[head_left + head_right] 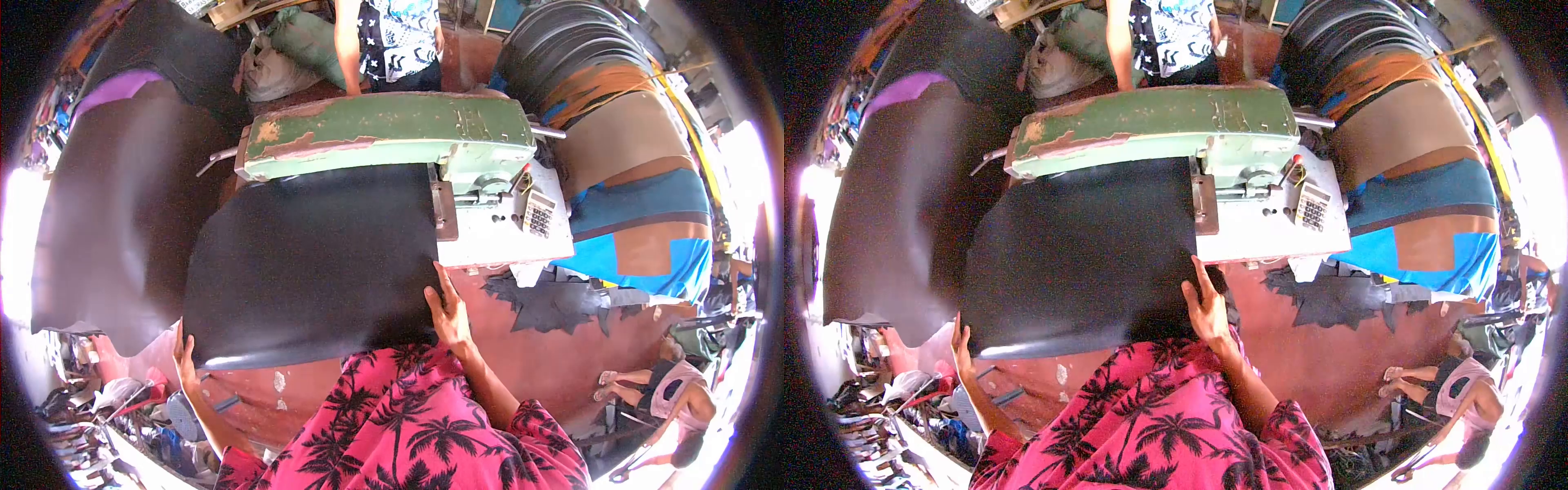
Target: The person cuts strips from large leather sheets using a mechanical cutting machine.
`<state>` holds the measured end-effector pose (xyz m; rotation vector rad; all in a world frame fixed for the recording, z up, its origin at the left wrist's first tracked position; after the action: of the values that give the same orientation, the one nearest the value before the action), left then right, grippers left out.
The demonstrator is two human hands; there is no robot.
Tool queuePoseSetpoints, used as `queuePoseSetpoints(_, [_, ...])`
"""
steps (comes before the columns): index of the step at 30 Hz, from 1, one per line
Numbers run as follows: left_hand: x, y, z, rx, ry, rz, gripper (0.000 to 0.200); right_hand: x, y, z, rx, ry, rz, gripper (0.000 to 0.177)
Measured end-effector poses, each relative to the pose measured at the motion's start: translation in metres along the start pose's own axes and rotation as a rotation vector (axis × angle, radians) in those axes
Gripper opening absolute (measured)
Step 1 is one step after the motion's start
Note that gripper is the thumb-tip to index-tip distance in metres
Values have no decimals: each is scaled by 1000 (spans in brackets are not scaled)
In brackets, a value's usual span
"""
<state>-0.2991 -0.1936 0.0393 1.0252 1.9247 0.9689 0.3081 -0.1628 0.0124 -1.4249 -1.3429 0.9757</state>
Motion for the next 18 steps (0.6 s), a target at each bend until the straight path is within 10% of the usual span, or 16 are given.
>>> queuePoseSetpoints(18, [28,-2,5,77,54,5,57,29,19,5,-74,5,-42,56])
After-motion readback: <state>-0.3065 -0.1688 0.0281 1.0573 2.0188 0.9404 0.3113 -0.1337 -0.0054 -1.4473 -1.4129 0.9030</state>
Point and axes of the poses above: each hand's wrist, its own x-axis towards the middle knuckle, its own z-axis out of the palm, y = z × x, the point moved 2 cm from there along x, towards the middle knuckle, and after that the axes turned 11 degrees about -z, right-handed, at the moved point
